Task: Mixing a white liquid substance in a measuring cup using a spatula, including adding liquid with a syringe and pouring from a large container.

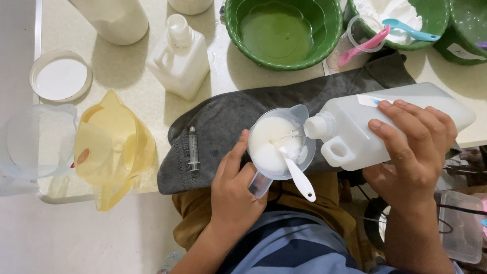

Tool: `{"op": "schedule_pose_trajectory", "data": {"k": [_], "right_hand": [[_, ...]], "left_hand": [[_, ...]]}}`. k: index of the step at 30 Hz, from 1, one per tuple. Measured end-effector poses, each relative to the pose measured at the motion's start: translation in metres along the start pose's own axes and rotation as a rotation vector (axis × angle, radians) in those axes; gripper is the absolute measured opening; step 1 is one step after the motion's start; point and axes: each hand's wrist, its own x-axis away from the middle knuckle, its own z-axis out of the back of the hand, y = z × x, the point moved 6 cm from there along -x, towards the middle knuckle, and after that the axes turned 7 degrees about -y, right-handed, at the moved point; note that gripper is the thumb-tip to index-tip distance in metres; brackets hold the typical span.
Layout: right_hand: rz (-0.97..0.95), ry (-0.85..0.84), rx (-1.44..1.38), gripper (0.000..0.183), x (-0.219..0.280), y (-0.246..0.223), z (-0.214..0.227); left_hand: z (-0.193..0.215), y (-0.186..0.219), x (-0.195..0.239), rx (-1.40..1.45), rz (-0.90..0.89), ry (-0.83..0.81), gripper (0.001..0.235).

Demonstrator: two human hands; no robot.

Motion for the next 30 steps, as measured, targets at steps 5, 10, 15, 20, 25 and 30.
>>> {"op": "schedule_pose_trajectory", "data": {"k": [5,10,15,20,25,30], "right_hand": [[0.011,-0.01,-0.007,0.029,-0.003,0.001,-0.001],[-0.077,-0.002,-0.165,0.044,-0.006,0.008,0.003],[-0.254,0.045,-0.391,0.056,0.001,0.027,0.005],[-0.591,0.25,-0.554,0.079,0.02,0.064,0.01],[-0.855,0.493,-0.431,0.11,0.065,0.115,0.003],[-0.581,0.52,-0.589,0.086,0.026,0.104,0.013]], "left_hand": [[0.002,0.006,-0.002,0.037,-0.097,0.088,0.024],[0.003,0.013,-0.006,0.088,-0.057,0.117,0.037],[0.005,0.029,-0.021,0.098,-0.079,0.113,0.032],[-0.007,0.042,-0.026,0.137,-0.112,0.056,0.019],[-0.033,0.022,-0.014,0.085,0.023,0.041,0.018],[-0.041,0.008,-0.006,0.054,0.087,0.083,0.019]]}}
